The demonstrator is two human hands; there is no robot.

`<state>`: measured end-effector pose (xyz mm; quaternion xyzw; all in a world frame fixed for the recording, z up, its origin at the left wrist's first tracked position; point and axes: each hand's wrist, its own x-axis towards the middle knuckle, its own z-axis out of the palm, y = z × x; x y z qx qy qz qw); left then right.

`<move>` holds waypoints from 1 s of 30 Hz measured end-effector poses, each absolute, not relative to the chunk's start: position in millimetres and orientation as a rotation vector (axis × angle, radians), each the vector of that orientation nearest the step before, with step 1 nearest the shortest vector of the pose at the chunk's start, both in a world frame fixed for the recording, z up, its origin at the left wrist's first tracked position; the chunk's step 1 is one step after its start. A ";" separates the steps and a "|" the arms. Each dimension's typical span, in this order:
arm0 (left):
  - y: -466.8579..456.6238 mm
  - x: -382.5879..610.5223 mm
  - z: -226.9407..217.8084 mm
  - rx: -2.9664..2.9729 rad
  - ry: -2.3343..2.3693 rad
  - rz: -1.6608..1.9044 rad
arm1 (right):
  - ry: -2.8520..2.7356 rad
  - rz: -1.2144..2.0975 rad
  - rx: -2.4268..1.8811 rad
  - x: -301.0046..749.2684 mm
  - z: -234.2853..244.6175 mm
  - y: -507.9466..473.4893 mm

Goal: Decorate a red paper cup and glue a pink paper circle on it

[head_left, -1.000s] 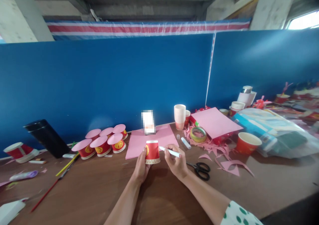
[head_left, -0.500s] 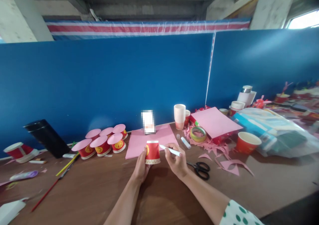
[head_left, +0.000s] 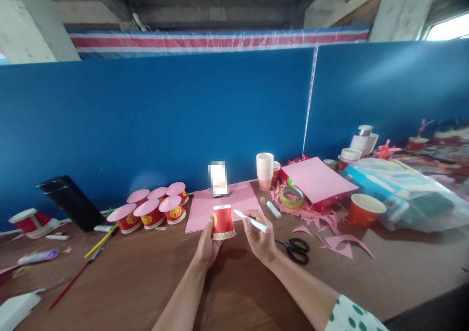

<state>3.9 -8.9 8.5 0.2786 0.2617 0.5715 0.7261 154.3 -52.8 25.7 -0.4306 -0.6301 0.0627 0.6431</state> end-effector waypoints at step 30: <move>-13.1 7.5 17.0 0.715 0.618 1.220 | -1.759 0.073 -0.818 147.5 24.3 -59.5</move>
